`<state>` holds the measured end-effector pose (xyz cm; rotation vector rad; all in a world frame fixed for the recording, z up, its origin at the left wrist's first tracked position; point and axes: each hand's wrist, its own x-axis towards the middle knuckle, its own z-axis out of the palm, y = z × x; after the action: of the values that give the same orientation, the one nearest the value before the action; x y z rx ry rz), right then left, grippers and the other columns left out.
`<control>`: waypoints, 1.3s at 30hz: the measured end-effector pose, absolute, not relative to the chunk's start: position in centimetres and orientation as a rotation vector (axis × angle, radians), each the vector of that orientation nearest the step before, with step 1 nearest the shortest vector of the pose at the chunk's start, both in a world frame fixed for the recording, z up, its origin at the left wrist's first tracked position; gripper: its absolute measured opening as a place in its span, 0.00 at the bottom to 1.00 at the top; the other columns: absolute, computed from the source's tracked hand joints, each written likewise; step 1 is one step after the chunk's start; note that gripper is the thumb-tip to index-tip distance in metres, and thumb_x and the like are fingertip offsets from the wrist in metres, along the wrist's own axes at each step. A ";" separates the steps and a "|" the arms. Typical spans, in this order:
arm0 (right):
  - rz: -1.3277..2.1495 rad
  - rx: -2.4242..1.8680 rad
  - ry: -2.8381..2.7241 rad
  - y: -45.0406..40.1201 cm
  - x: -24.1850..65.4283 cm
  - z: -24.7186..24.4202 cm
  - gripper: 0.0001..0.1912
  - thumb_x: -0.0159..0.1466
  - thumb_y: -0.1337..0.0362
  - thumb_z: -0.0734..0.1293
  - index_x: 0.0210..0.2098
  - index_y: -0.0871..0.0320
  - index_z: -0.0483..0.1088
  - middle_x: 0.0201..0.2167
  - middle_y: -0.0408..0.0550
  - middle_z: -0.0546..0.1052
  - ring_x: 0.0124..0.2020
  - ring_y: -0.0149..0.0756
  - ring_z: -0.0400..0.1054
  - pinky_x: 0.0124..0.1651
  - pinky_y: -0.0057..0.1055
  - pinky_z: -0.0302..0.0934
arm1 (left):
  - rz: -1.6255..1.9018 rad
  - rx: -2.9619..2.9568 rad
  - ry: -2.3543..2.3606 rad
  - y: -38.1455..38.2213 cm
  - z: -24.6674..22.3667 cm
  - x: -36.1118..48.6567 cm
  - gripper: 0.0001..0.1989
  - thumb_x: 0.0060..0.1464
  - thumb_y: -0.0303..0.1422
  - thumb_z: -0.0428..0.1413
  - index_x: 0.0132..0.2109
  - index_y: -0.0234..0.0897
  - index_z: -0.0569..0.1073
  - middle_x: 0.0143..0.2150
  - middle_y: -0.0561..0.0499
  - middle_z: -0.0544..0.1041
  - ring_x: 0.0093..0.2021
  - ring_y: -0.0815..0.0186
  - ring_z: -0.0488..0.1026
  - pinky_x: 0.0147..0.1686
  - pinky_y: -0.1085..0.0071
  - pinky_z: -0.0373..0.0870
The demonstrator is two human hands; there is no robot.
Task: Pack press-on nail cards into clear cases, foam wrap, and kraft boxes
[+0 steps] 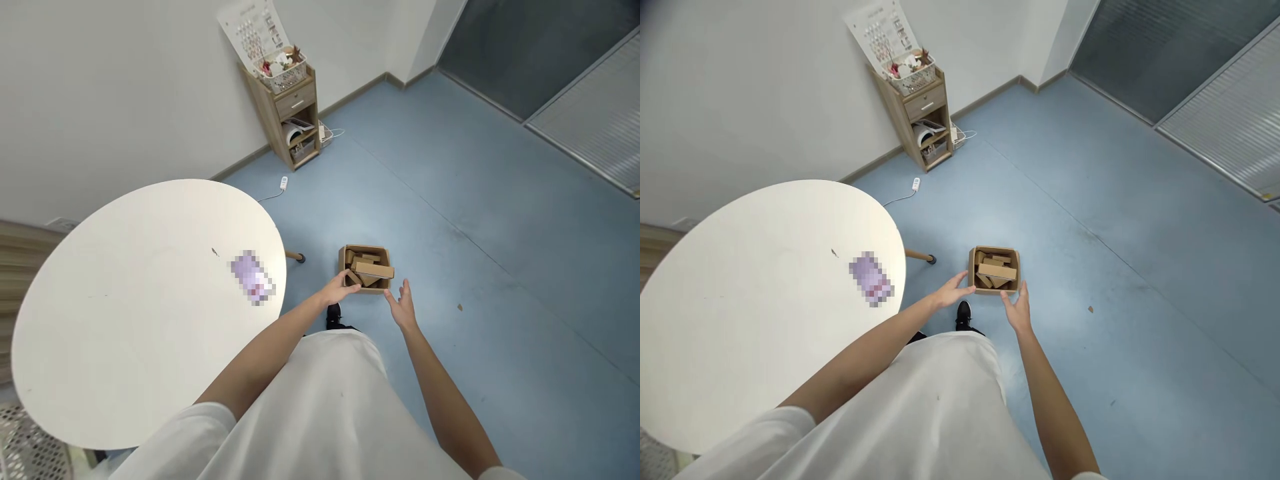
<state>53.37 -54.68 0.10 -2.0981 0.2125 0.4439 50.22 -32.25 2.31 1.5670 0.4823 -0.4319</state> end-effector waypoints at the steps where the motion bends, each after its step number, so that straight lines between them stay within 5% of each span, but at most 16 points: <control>1: 0.454 -2.097 0.210 -54.8 53.3 0.1 0.47 0.52 0.46 0.62 0.62 0.57 0.36 0.64 0.53 0.42 0.61 0.46 0.45 0.58 0.43 0.49 | -0.423 1.565 0.473 -32.0 2.3 49.8 0.35 0.37 0.44 0.61 0.54 0.40 0.63 0.58 0.42 0.61 0.59 0.53 0.56 0.55 0.58 0.54; 11: 0.501 -2.141 -0.214 -48.2 51.6 1.5 0.35 0.56 0.52 0.60 0.59 0.58 0.47 0.55 0.58 0.61 0.44 0.42 0.67 0.45 0.40 0.62 | -0.172 1.463 0.824 -26.2 3.7 38.6 0.27 0.44 0.41 0.58 0.50 0.34 0.65 0.47 0.41 0.70 0.43 0.60 0.71 0.43 0.63 0.66; 24: 0.835 -1.779 -1.361 -27.3 36.9 7.9 0.18 0.59 0.55 0.57 0.41 0.58 0.68 0.35 0.53 0.75 0.35 0.39 0.69 0.38 0.36 0.64 | 0.352 1.427 1.183 -18.6 7.3 16.7 0.24 0.48 0.43 0.51 0.51 0.36 0.64 0.47 0.43 0.70 0.40 0.65 0.70 0.40 0.68 0.66; 39: 1.446 -1.450 -1.978 -15.6 22.6 8.5 0.19 0.57 0.57 0.59 0.46 0.55 0.67 0.42 0.50 0.73 0.36 0.36 0.68 0.37 0.33 0.63 | 0.479 1.240 1.643 -17.7 7.2 -0.9 0.26 0.48 0.43 0.50 0.52 0.35 0.63 0.49 0.41 0.69 0.43 0.61 0.69 0.40 0.66 0.66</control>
<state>22.58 -15.64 8.51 -1.4504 -1.9781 1.4464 -0.89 -17.73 7.24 1.2402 1.6427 0.4789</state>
